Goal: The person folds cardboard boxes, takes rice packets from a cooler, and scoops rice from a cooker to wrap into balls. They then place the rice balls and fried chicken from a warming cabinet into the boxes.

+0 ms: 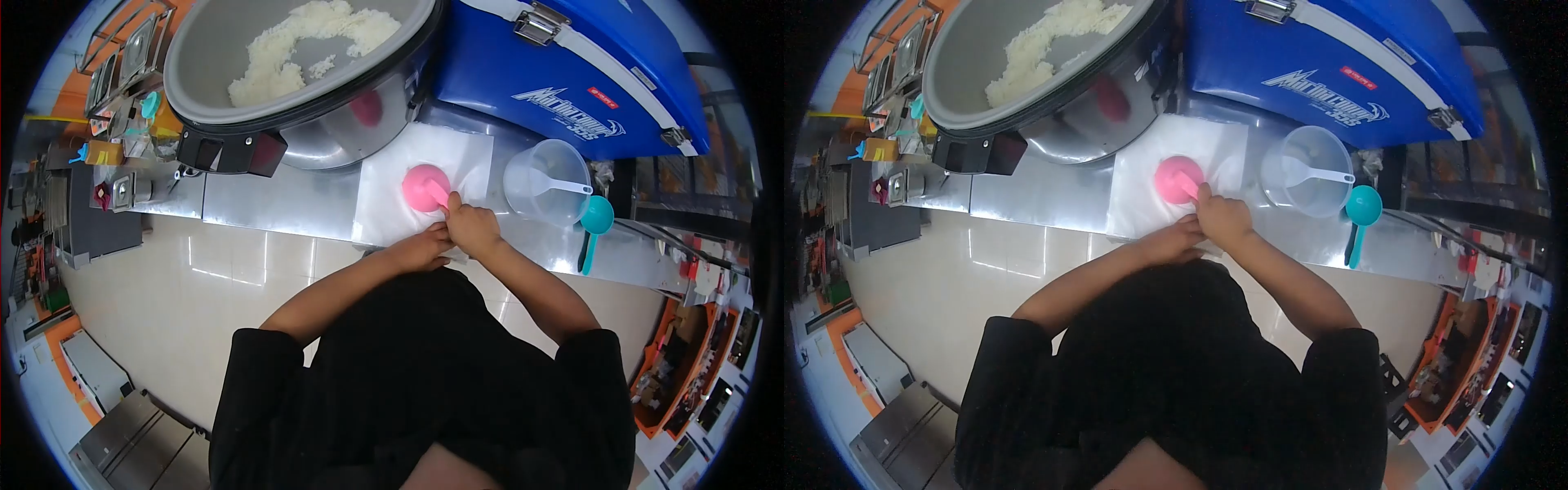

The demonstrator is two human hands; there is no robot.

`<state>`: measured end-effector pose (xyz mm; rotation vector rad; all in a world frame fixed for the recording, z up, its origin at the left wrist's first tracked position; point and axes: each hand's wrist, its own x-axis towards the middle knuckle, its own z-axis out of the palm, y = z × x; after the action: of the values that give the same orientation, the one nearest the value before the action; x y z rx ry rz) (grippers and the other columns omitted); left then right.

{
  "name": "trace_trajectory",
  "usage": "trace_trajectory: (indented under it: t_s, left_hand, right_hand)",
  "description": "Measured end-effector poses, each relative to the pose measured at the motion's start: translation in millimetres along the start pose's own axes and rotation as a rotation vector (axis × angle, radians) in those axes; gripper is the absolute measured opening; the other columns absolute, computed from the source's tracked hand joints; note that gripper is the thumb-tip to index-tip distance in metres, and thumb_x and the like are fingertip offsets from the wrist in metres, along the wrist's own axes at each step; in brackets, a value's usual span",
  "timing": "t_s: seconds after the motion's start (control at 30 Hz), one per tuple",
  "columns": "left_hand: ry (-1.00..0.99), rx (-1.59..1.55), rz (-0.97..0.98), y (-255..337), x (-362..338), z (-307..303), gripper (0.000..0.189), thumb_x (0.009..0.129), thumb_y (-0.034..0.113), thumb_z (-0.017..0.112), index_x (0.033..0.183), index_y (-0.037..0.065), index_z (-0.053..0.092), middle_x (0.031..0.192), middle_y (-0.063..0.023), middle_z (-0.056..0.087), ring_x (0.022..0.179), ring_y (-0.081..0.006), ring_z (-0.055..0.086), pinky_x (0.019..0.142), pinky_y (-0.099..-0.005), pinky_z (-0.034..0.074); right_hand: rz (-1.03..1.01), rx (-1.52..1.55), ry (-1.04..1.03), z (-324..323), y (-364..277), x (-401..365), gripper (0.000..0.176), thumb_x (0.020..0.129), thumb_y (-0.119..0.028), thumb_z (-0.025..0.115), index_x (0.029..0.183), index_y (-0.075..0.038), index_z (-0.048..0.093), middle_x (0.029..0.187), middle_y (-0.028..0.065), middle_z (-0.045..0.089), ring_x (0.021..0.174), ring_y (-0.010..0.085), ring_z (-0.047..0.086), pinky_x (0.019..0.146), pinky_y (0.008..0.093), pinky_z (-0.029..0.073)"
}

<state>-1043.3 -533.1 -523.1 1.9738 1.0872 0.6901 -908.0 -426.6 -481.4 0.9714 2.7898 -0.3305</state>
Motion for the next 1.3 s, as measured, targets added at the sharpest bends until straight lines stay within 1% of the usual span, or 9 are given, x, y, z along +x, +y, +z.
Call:
trace_trajectory:
  t_s: [0.17, 0.4, 0.57, 0.7, 0.8, 0.93, 1.03, 1.13, 1.3]
  left_hand:
    - [-0.016, -0.053, -0.023, -5, -3, 3, 0.053, 0.083, 0.013, 0.071, 0.132, 0.003, 0.054, 0.141, -0.0177, 0.048, 0.137, -0.0385, 0.036, 0.117, -0.0461, 0.030]
    - [0.132, -0.001, 0.042, 16, -13, -20, 0.037, 0.081, 0.010, 0.072, 0.117, 0.004, 0.065, 0.128, -0.0151, 0.059, 0.120, -0.0345, 0.055, 0.102, -0.0428, 0.047]
    - [0.285, 0.066, -0.081, 27, -57, -65, 0.037, 0.077, 0.009, 0.076, 0.113, 0.007, 0.068, 0.117, -0.0120, 0.066, 0.110, -0.0329, 0.062, 0.093, -0.0412, 0.052]
    - [0.330, 0.169, -0.224, 27, -82, -80, 0.054, 0.071, 0.016, 0.082, 0.122, 0.007, 0.065, 0.130, -0.0116, 0.060, 0.123, -0.0321, 0.055, 0.103, -0.0408, 0.047]
    - [0.233, 0.148, -0.287, 26, -84, -80, 0.063, 0.070, 0.021, 0.083, 0.128, 0.009, 0.061, 0.139, -0.0115, 0.055, 0.131, -0.0316, 0.049, 0.111, -0.0428, 0.039]
    - [0.128, 0.277, -0.249, 22, -84, -72, 0.069, 0.071, 0.029, 0.083, 0.133, 0.011, 0.058, 0.145, -0.0102, 0.050, 0.136, -0.0302, 0.043, 0.116, -0.0453, 0.032]
    - [0.118, 0.355, -0.261, 25, -82, -72, 0.069, 0.073, 0.034, 0.081, 0.134, 0.012, 0.058, 0.147, -0.0090, 0.048, 0.138, -0.0281, 0.041, 0.117, -0.0457, 0.030]
    - [0.095, 0.362, -0.269, 24, -84, -79, 0.069, 0.073, 0.035, 0.080, 0.134, 0.013, 0.057, 0.148, -0.0088, 0.046, 0.139, -0.0276, 0.040, 0.117, -0.0457, 0.030]
    - [0.131, 0.379, -0.296, 16, -93, -84, 0.048, 0.079, 0.025, 0.075, 0.125, 0.013, 0.065, 0.145, -0.0071, 0.051, 0.137, -0.0269, 0.043, 0.116, -0.0439, 0.033]
  right_hand:
    - [0.021, 0.195, 0.116, -8, -5, -17, 0.028, 0.100, -0.031, 0.050, 0.101, -0.003, 0.046, 0.068, 0.0170, 0.066, 0.058, 0.0366, 0.067, 0.051, 0.0475, 0.053]
    - [0.305, 0.487, 0.383, -26, 30, -23, 0.033, 0.098, -0.026, 0.052, 0.116, 0.000, 0.043, 0.071, 0.0283, 0.063, 0.065, 0.0490, 0.063, 0.055, 0.0554, 0.049]
    - [0.395, 0.163, 0.384, 0, 65, -8, 0.046, 0.097, -0.030, 0.057, 0.129, 0.002, 0.049, 0.098, 0.0240, 0.066, 0.075, 0.0437, 0.067, 0.063, 0.0483, 0.056]
    - [0.511, 0.033, 0.274, -12, 80, -6, 0.060, 0.093, -0.038, 0.063, 0.135, 0.002, 0.047, 0.102, 0.0211, 0.065, 0.078, 0.0388, 0.069, 0.062, 0.0435, 0.057]
    - [0.462, 0.070, 0.309, -51, 49, -23, 0.063, 0.090, -0.033, 0.065, 0.140, -0.001, 0.044, 0.116, 0.0206, 0.061, 0.100, 0.0369, 0.065, 0.077, 0.0435, 0.056]
    - [-0.314, -0.208, 0.382, -69, 6, -31, 0.062, 0.085, -0.014, 0.059, 0.145, -0.018, 0.044, 0.138, 0.0146, 0.050, 0.127, 0.0300, 0.048, 0.102, 0.0536, 0.041]
    - [-0.531, -0.167, 0.424, -67, -17, -28, 0.056, 0.085, -0.011, 0.058, 0.140, -0.022, 0.052, 0.128, 0.0089, 0.056, 0.121, 0.0253, 0.051, 0.100, 0.0530, 0.041]
    - [-0.448, -0.119, 0.158, -48, -7, -31, 0.034, 0.084, -0.012, 0.060, 0.117, -0.015, 0.067, 0.112, 0.0050, 0.060, 0.115, 0.0224, 0.053, 0.099, 0.0535, 0.040]
    - [-0.341, 0.202, 0.193, -40, 25, -46, 0.005, 0.076, -0.011, 0.069, 0.078, -0.009, 0.065, 0.102, 0.0033, 0.059, 0.108, 0.0237, 0.055, 0.096, 0.0449, 0.042]
